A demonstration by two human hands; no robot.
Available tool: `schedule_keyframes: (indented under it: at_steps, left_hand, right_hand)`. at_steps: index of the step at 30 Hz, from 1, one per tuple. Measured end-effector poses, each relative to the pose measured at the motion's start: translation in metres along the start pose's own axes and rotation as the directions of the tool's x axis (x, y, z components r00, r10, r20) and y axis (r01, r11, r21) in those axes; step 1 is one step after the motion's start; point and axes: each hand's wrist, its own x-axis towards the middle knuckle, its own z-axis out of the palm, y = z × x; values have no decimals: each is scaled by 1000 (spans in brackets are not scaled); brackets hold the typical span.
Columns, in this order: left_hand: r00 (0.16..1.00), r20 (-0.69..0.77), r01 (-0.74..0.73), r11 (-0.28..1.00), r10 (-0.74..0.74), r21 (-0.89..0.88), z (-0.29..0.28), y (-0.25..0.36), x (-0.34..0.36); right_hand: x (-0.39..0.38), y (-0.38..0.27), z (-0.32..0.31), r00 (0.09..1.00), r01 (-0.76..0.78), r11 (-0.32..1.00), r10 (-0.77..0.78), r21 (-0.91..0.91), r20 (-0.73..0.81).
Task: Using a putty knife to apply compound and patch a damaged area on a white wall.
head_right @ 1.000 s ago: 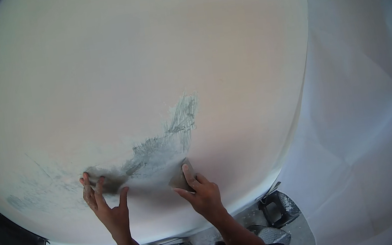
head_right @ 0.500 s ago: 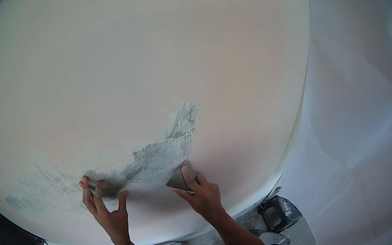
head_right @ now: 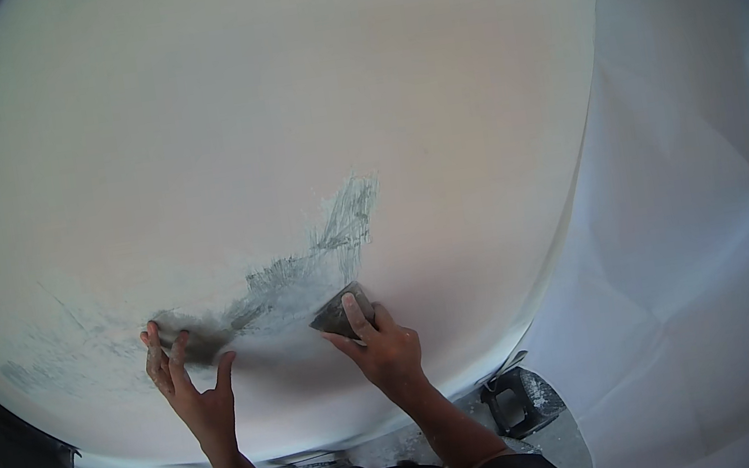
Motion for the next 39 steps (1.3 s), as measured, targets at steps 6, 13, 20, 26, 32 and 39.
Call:
schedule_keyframes:
  at_steps: [6,13,20,26,32,39]
  left_hand:
    - [1000,14,8,1000,-8,-9,-1,-2,-3]
    - [1000,2,2,1000,-2,-30,-2,-4,-5]
    - [1000,17,9,1000,-9,2,-3,-1,-3]
    - [1000,19,-5,1000,5,4,-2,1,0]
    - [999,44,-20,999,18,50,-3,1,0]
    - [999,32,-1,1000,1,8,-6,0,-5]
  right_hand:
    - [-11,-2,-7,994,-47,999,47,-2,102]
    - [-20,0,-6,997,-61,996,57,72,57]
    - [2,-5,-18,997,-68,982,63,174,35]
    - [17,0,-20,999,-34,990,34,137,-1]
    - [12,-2,-21,993,-113,965,102,237,59]
    - [10,-10,-22,999,-27,968,36,249,-30]
